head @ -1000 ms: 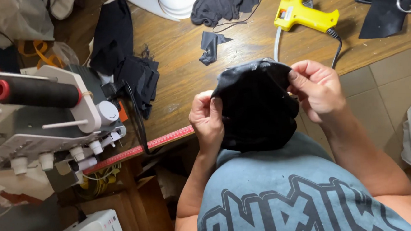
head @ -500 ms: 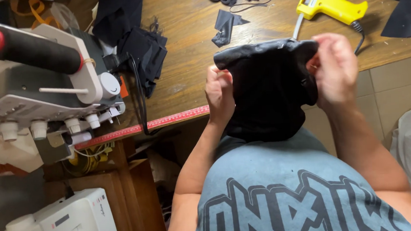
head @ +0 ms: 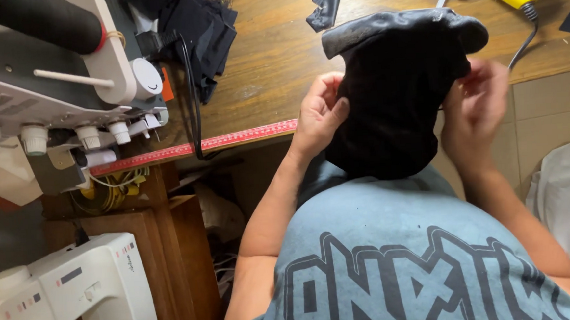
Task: Assembling a shoe by gluing black fabric onto the shoe frame using a hot glue gun
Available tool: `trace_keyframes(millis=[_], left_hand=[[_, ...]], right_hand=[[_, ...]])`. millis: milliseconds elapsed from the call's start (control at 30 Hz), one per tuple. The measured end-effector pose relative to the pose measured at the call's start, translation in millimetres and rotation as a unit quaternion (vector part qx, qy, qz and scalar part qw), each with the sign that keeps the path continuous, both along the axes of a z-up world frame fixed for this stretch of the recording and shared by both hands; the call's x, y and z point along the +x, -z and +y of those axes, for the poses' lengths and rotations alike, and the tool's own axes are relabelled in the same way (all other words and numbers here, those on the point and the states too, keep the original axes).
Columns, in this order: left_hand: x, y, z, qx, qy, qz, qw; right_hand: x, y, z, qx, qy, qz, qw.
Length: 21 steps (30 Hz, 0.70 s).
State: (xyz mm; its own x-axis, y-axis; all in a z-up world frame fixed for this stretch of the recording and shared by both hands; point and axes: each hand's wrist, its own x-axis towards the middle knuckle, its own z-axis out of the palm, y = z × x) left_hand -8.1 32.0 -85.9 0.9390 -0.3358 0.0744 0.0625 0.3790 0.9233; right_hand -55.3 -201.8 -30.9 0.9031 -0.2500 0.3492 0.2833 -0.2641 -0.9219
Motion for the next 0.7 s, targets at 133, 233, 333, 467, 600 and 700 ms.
trace_keyframes(millis=[133, 233, 333, 467, 600, 700], left_hand=[[-17.9, 13.7, 6.6, -0.019, 0.042, 0.049, 0.998], [-26.2, 18.7, 0.4, 0.033, -0.01, 0.04, 0.999], [-22.3, 22.1, -5.4, 0.091, -0.083, 0.04, 0.992], [-10.8, 45.3, 3.1, 0.061, -0.175, 0.104, 0.977], [0.0, 4.4, 20.2, 0.035, -0.251, 0.083, 0.964], [9.3, -19.1, 34.8, 0.071, -0.297, 0.096, 0.947]], right_hand=[[-28.8, 47.7, 5.0, -0.012, -0.02, 0.088, 0.996], [-29.2, 87.0, -6.1, 0.013, 0.007, 0.045, 0.999], [-15.0, 88.9, -8.8, -0.003, 0.024, 0.065, 0.998], [27.6, 61.6, 3.4, -0.07, 0.025, 0.121, 0.99], [66.2, 32.6, 34.9, -0.054, -0.059, 0.149, 0.986], [98.9, 28.0, 55.6, 0.096, -0.126, 0.248, 0.956]])
